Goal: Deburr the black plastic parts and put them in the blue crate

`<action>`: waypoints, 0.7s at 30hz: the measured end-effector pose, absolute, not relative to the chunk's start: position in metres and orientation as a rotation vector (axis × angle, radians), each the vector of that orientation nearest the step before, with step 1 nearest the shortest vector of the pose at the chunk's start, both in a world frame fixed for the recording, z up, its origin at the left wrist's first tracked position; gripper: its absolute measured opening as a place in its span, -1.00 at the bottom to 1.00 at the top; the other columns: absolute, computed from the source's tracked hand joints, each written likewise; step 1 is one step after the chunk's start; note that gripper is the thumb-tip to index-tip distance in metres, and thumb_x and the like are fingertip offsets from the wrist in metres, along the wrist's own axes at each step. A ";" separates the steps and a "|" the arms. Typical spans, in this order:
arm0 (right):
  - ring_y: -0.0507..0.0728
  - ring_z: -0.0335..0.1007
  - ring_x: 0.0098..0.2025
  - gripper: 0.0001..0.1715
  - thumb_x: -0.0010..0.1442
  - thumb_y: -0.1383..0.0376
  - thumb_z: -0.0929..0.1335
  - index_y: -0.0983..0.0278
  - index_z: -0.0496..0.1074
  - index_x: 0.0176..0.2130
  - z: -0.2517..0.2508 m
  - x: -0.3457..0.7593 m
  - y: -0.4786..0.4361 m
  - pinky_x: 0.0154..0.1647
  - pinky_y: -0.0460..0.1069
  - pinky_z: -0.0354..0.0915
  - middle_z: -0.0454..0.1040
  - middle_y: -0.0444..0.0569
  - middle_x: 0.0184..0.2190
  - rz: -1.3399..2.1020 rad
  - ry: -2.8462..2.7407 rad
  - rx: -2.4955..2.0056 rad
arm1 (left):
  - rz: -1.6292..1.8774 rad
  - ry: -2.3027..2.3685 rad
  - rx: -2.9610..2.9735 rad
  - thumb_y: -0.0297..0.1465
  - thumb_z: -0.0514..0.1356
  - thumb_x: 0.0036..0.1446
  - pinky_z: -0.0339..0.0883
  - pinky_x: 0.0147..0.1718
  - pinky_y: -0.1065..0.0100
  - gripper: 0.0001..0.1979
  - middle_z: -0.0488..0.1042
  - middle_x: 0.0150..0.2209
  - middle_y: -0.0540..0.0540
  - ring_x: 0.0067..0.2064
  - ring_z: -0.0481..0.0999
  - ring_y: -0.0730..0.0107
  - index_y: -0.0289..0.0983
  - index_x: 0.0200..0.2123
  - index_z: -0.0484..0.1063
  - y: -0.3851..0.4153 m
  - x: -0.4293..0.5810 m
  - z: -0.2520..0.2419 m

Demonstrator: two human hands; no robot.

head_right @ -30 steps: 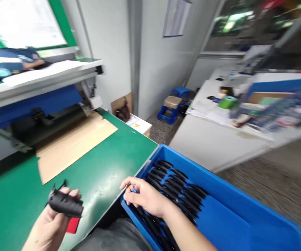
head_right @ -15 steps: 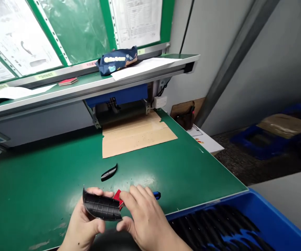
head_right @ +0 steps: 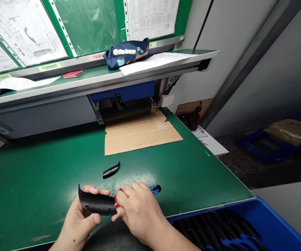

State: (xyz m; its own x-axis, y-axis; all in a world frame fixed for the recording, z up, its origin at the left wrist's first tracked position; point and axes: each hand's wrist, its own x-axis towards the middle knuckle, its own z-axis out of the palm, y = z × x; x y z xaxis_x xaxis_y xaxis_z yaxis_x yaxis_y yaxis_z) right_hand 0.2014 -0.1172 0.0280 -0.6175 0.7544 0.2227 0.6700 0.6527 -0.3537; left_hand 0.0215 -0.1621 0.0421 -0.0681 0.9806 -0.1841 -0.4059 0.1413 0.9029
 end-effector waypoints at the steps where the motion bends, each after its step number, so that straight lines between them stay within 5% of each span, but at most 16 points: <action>1: 0.13 0.14 -0.42 -0.48 0.29 -0.10 0.10 0.21 0.27 -0.41 0.027 0.202 -0.116 -0.39 0.04 -0.07 0.36 -0.10 -0.46 0.347 -2.525 -1.141 | 1.318 1.045 0.738 -0.27 0.49 -0.28 0.42 -0.19 0.28 -0.47 0.58 -0.18 -0.10 -0.20 0.57 0.21 -0.15 -0.21 0.36 -0.161 0.021 0.042; 11: 0.09 0.21 -0.42 -0.29 0.22 -0.24 -0.06 0.21 0.24 -0.41 0.020 0.203 -0.111 -0.36 -0.01 0.07 0.34 -0.12 -0.47 0.819 -2.178 -1.035 | 1.322 1.049 0.695 -0.26 0.52 -0.37 0.43 -0.22 0.28 -0.43 0.59 -0.21 -0.07 -0.23 0.58 0.21 -0.15 -0.25 0.37 -0.146 0.029 0.040; 21: 0.16 0.08 -0.38 -0.20 0.23 -0.19 -0.11 0.27 0.35 -0.30 0.020 0.201 -0.100 -0.34 0.05 -0.07 0.27 -0.04 -0.42 0.360 -2.250 -1.129 | 1.272 1.078 0.744 -0.25 0.50 -0.33 0.42 -0.21 0.33 -0.43 0.59 -0.19 -0.07 -0.21 0.57 0.26 -0.14 -0.20 0.37 -0.136 0.026 0.051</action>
